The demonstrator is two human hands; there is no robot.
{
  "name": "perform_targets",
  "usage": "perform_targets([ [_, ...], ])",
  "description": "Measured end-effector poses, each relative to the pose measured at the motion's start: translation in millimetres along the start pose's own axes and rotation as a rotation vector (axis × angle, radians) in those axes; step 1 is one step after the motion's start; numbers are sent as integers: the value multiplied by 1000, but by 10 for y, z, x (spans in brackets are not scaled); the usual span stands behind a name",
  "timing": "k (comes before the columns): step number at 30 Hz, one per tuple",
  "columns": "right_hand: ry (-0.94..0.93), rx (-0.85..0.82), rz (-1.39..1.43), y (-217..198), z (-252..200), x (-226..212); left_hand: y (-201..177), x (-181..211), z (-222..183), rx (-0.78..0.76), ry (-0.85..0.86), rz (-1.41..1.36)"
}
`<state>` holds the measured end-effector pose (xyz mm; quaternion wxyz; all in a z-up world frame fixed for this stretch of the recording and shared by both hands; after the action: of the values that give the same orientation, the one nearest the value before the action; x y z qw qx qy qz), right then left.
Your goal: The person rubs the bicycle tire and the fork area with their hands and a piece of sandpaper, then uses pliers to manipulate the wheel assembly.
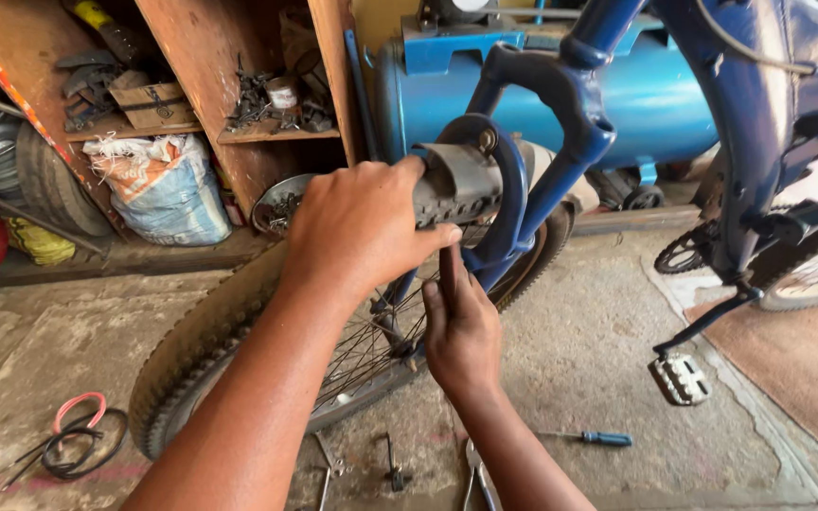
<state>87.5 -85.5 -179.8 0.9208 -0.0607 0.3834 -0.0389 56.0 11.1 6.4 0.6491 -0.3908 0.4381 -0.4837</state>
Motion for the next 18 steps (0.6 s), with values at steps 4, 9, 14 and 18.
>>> perform_targets([
  [4,119,-111,-43,1,-292,62,-34,-1,-28,62,15,-13],
  [9,763,-59,662,-9,-656,267,22,-33,-10,43,26,-52],
  [14,662,-36,851,-169,-463,109,-16,-30,-42,94,12,5],
  [18,439,26,565,-209,-340,-5,-40,-37,-64,69,-1,1],
])
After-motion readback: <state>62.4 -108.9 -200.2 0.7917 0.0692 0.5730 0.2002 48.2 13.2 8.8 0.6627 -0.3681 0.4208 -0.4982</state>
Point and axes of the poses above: each hand's wrist, its own z-axis towards the middle knuckle, its own y-axis out of the palm, x = y × z, the point moved 4 cm from there along z, towards the middle knuckle, and after that the axes turned 12 degrees about z, right-handed, at the moved point
